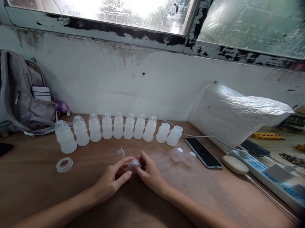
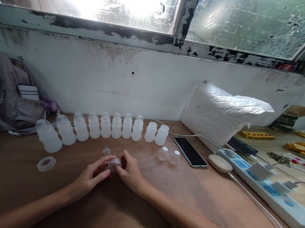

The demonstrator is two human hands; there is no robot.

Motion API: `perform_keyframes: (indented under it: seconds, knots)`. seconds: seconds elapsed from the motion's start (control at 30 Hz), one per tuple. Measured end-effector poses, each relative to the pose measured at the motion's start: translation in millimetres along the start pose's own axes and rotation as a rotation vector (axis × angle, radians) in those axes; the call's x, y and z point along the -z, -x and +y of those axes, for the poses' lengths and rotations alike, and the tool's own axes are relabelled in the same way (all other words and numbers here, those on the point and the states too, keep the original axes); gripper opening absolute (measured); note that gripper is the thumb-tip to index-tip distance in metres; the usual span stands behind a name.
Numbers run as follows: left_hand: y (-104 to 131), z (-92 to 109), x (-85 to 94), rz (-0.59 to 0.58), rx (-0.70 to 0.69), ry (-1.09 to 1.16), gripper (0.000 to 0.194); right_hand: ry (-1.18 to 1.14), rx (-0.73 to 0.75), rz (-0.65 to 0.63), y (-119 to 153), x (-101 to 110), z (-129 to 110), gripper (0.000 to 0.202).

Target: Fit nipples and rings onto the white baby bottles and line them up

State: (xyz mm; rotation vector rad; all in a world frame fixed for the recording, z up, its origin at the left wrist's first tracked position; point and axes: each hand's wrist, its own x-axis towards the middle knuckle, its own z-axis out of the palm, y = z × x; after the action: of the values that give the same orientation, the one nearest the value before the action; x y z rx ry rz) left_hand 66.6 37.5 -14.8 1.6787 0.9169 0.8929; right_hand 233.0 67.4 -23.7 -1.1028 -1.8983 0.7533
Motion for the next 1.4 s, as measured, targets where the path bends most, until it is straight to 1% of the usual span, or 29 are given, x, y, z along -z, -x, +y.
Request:
perform_keyframes:
  seconds: [0.13, 0.23, 0.4, 0.6, 0.77, 1.0, 1.1, 1.3, 1.4]
  knots:
    - [2.2, -4.7, -2.8, 0.008, -0.024, -0.095, 0.047, -0.015, -0.023, 0.01, -0.6, 0.4, -0.1, 0.013]
    - [5.0, -5.6, -7.2, 0.009, 0.013, -0.097, 0.055, -0.028, -0.038, 0.015, -0.8, 0.3, 0.4, 0.014]
    - [9.2, -1.6, -15.7, 0.009, 0.094, -0.034, 0.061, -0.051, -0.049, 0.036, -1.5, -1.7, 1.2, 0.015]
    - [9.0, -0.2, -19.2, 0.007, 0.167, 0.051, 0.064, -0.032, -0.075, 0.044, -3.5, -2.8, 0.4, 0.016]
    - [8.9, -2.5, -19.9, 0.01, 0.168, 0.096, 0.065, -0.036, -0.086, 0.046, -5.2, -4.2, 1.1, 0.015]
    - [8.6, -1.8, -22.1, -0.008, 0.163, 0.103, 0.066, -0.057, -0.063, 0.059, -5.9, -5.1, 7.1, 0.017]
    - [7.8, -0.2, -20.0, -0.013, 0.166, 0.087, 0.064, -0.05, -0.063, 0.06, -6.1, -4.4, 8.5, 0.017]
    - [3.6, 0.7, -8.1, 0.038, 0.141, 0.007, 0.04, -0.047, -0.024, 0.006, -3.7, -4.0, 6.9, 0.015]
    - [-0.6, -4.1, -4.1, 0.039, 0.158, 0.037, 0.036, -0.043, -0.034, 0.001, -1.4, -4.1, 6.3, 0.016]
